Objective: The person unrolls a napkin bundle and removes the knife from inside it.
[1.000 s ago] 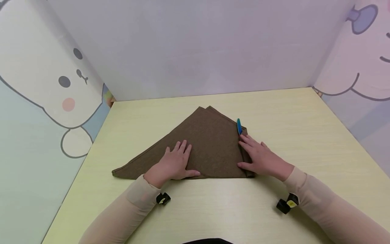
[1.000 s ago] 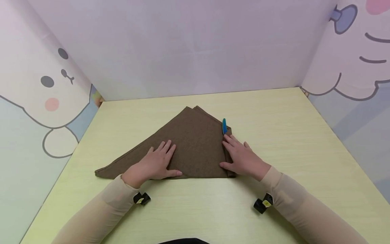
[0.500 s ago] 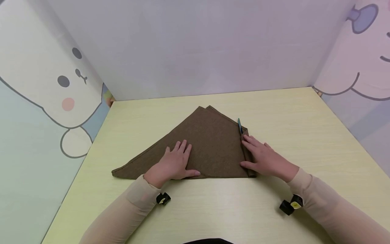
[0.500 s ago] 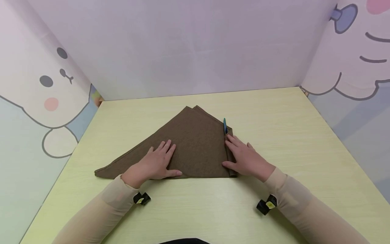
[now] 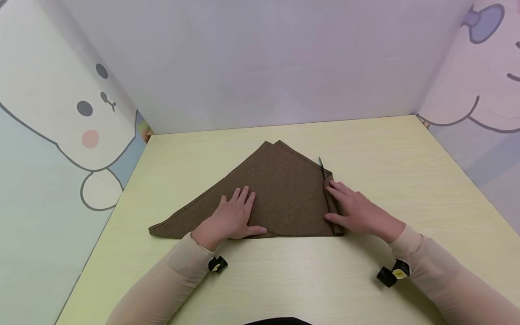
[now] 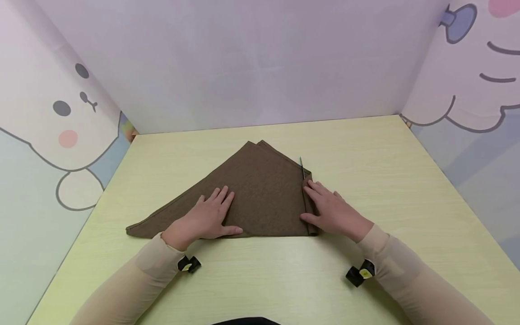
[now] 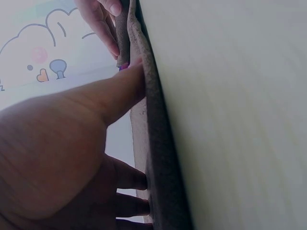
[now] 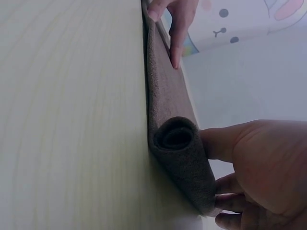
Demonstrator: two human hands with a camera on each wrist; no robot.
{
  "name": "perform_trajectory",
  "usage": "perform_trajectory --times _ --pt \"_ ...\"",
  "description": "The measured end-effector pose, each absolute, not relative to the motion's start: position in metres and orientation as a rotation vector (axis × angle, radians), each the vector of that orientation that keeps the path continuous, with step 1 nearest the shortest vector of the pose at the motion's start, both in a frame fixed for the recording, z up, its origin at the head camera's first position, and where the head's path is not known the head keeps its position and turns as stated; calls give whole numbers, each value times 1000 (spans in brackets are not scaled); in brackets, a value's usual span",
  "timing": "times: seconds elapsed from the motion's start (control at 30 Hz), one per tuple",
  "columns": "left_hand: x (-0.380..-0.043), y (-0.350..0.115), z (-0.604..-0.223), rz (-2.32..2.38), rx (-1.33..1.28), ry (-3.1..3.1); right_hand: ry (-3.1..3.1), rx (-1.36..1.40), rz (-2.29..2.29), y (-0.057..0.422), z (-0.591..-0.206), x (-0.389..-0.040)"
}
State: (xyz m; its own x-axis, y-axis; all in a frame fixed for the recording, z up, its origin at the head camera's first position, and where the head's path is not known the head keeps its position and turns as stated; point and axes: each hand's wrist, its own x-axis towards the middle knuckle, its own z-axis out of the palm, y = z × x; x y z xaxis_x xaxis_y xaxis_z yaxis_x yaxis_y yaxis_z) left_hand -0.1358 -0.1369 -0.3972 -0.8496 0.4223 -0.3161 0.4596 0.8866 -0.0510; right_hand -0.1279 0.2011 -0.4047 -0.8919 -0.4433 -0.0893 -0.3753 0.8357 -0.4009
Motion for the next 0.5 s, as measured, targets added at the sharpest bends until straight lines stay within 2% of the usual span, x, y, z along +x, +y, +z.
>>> perform_trajectory --times 0.5 --pt "-135 -137 -397 -162 647 2747 2833 -626 -572 205 -405 -128"
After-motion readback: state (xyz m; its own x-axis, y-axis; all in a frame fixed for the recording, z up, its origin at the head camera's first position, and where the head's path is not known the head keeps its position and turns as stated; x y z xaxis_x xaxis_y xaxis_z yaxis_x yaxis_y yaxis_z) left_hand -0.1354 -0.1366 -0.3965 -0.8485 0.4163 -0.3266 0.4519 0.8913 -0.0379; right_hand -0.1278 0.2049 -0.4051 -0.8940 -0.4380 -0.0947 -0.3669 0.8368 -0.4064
